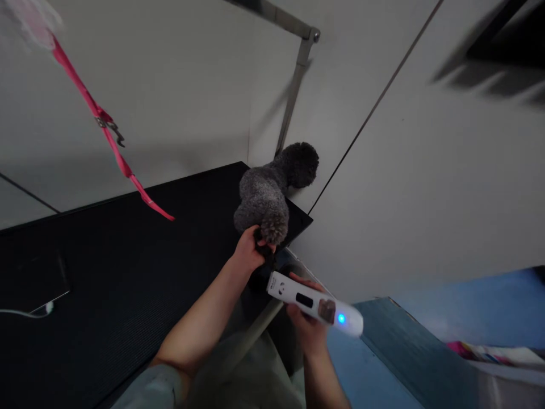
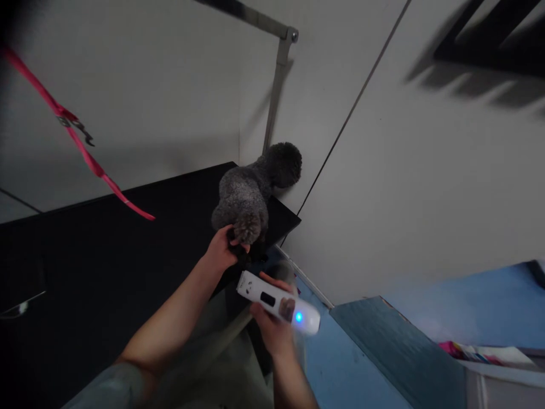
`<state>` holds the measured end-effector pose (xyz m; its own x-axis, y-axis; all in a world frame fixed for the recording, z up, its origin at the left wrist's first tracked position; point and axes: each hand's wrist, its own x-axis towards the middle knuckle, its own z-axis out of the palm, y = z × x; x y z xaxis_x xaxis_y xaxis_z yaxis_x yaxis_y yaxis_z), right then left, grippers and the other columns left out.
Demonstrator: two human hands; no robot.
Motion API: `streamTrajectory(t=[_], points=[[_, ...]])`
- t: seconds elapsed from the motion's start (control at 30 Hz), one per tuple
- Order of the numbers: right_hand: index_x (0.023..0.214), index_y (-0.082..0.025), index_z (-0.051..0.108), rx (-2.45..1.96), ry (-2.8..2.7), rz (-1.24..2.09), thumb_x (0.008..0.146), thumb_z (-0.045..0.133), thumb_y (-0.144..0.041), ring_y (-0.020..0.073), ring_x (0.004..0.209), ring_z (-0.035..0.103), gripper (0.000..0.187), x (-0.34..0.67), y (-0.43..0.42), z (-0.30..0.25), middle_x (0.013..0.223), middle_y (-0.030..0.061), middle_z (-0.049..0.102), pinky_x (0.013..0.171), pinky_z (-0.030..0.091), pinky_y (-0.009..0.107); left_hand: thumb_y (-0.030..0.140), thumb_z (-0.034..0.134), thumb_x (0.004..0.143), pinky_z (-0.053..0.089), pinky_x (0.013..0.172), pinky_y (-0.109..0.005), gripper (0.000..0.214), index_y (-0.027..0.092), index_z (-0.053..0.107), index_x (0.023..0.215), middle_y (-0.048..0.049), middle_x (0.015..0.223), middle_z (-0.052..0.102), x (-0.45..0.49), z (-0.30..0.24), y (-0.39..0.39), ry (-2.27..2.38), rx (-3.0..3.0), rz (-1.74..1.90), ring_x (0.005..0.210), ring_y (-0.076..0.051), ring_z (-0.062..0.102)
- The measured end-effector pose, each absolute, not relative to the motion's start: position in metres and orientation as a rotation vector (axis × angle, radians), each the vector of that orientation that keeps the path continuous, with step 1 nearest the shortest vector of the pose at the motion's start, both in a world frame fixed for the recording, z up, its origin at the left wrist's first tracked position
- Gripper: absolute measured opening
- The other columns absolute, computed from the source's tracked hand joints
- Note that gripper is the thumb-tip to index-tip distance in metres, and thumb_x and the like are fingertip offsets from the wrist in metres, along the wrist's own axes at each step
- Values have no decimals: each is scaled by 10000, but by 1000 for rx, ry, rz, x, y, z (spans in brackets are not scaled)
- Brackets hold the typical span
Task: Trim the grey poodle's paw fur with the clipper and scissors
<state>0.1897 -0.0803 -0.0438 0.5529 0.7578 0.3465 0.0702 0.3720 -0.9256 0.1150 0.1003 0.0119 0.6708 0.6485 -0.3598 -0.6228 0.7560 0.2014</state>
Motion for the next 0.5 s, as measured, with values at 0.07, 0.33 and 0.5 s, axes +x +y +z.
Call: streamTrajectory(t=[0.07,0.33,0.5], points=[[1018,-306,464,-1122,-968,354,702,712,-254,289,1095,593,405,182,-77,-47,1174,55,627,803,536,486,107,424,760,367,401,-188,218,165,394,552,70,402,325,117,13,99,444,61,744,301,-44,292],[993,-319,486,-1230,-1326,42,622,728,-122,283,1013,645,485,179,-62,-56,1255,33,593,732,548,413,108,401,778,330,370,-188,265,168,384,520,60,382,318,126,19,95,468,79,803,292,-53,290],[1017,-323,485,-1232,-1304,-56,611,729,-115,266,1020,644,518,179,-57,-55,1219,16,615,749,548,404,120,421,784,355,387,-189,241,166,408,548,63,393,338,127,19,95,501,52,802,298,-53,308]])
